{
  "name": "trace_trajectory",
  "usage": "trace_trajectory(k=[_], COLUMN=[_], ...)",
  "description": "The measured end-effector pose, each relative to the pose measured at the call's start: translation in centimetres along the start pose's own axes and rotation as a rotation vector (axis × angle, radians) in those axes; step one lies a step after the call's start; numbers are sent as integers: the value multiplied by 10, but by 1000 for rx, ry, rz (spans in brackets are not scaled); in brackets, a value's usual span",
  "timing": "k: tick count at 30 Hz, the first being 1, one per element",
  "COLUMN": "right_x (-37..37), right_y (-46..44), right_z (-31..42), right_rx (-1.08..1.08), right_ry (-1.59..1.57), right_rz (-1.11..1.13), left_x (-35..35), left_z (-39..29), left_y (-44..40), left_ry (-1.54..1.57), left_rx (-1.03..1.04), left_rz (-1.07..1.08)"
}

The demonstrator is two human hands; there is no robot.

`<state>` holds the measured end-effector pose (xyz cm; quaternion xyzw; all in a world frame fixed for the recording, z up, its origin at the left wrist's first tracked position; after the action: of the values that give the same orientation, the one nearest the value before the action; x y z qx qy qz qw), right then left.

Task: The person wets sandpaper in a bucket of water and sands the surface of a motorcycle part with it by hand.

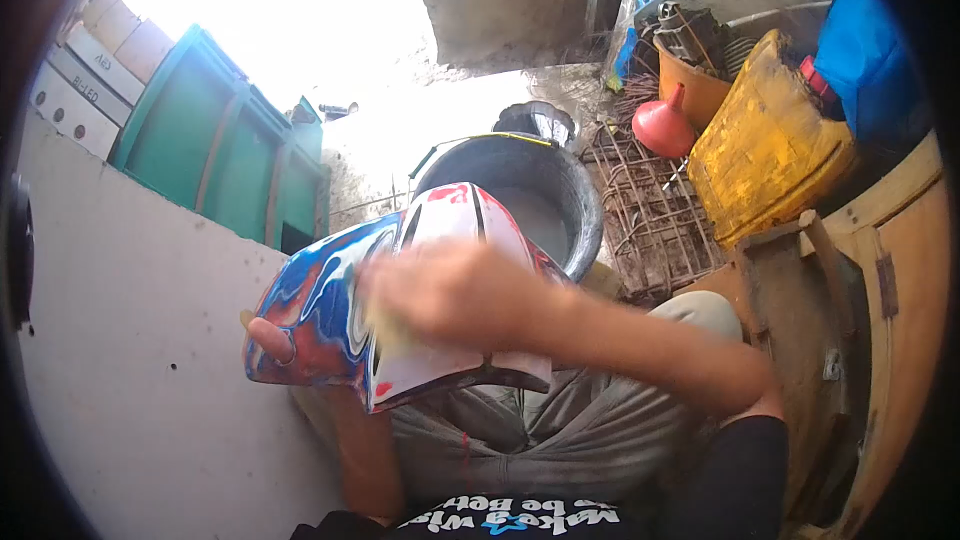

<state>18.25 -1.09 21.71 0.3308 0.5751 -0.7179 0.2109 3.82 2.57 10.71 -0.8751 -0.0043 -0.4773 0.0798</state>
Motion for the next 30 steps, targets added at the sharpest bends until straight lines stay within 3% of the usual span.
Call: trace_trajectory(k=[2, 4, 6, 8, 10, 11, 13, 15, 18, 20, 23, 26, 28, 30], right_x=[6, 2, -5, 1, 6, 3, -4, -1, 1, -8, 2, -2, -9, 2], right_y=[5, 3, 2, 4, 9, 5, -1, 3, 6, -4, 8, 0, -4, 1], right_z=[-17, -18, -1, -39, -57, -21, 7, -49, -42, 7, -65, -8, 15, -7], right_rx=[44, 17, -51, 149, 280, 108, -26, 223, 133, 9, 349, 83, -37, 76], right_ry=[80, 63, -58, 37, 22, 56, -35, -39, 49, -53, -82, -68, -100, -63], right_rz=[40, 37, -28, 96, 135, 90, 58, 217, 89, 52, 237, 62, 25, 80], left_x=[-2, -6, -1, 21, 22, 21, 32, 32, 12, 5, -5, -4, 12, 26], left_z=[-13, -16, -7, 0, 8, 11, 10, 10, 2, 4, -7, 14, 7, 4], left_y=[7, 7, 2, 3, 7, 6, 5, 1, 3, 5, 3, 8, 5, 3], left_ry=[-281, -357, -117, 145, 113, 99, 457, 284, 137, 324, -85, 430, 360, 266], left_rx=[69, 113, 74, 7, -22, -31, -78, -22, -18, 26, 85, -121, -12, 35], left_rz=[-206, -273, -72, 96, 90, 87, 317, 182, 100, 156, -18, 312, 194, 105])
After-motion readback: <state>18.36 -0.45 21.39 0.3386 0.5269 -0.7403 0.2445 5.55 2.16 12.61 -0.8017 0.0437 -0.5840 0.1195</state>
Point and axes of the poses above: each hand's wrist, its own y-axis away from the middle knuckle, its own x-axis out of the palm, z = x × y, the point moved 10 cm from there along -y, towards the middle knuckle, and after that the axes turned 3 degrees about -x, right-handed, at the moved point
